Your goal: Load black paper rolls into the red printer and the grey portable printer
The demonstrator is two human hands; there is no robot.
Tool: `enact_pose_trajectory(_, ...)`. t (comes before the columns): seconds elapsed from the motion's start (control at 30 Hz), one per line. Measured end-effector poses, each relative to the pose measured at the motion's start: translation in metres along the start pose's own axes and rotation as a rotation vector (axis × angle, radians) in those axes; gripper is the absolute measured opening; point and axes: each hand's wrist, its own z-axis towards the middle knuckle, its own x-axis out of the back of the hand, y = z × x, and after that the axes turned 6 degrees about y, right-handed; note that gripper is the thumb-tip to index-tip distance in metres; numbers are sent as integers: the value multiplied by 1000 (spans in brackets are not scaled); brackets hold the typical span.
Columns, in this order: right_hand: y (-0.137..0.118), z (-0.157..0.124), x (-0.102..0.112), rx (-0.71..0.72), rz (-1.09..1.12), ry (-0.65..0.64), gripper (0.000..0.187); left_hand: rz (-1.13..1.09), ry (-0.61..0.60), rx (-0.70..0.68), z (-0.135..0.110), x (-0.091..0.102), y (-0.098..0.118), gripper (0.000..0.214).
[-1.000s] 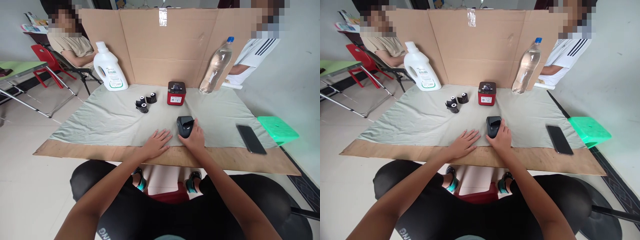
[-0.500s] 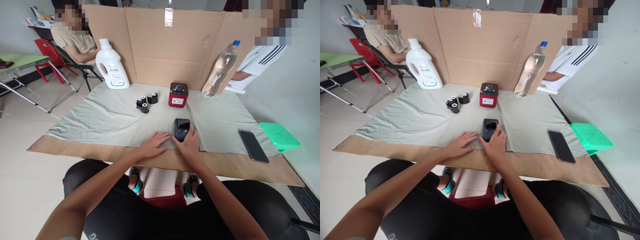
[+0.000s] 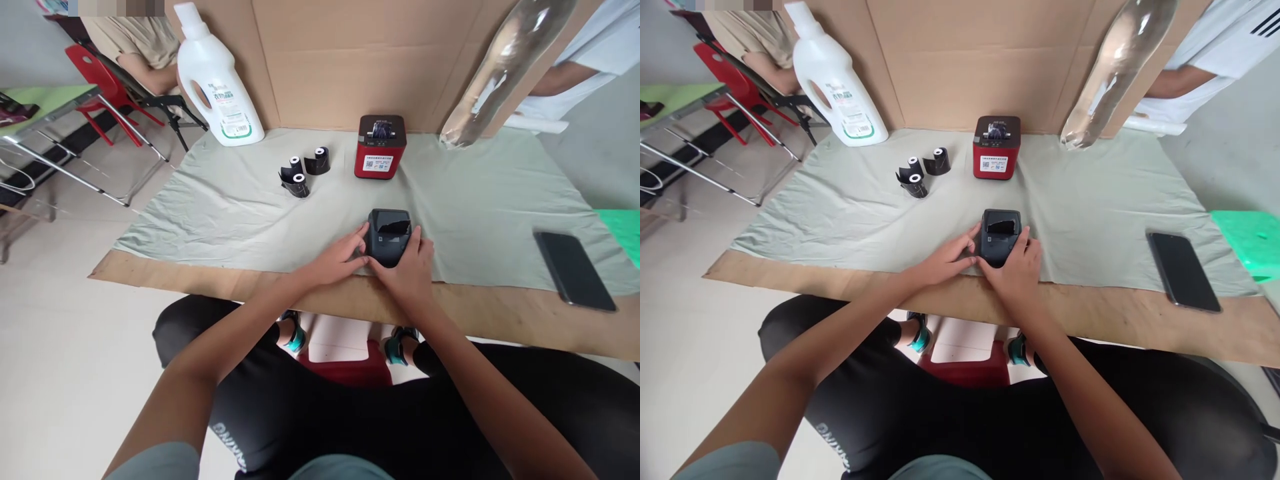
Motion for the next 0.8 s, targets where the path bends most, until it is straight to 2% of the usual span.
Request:
enact_pose_trajectory(0.17, -2, 3, 2, -6, 18, -32, 108, 262, -128, 6, -5, 4, 1, 8)
enact_pose_trajectory(0.3, -5, 5, 4, -3, 17, -37, 106, 426, -132, -48, -5, 4, 5, 6)
enact_pose_trajectory(0.53, -4, 5, 2, 17, -7, -85, 111, 409, -90, -45, -2, -1, 5, 5)
enact_pose_trajectory(0.8, -1, 6, 1, 1, -28, -130, 119, 528, -47, -17, -4, -12, 3, 4)
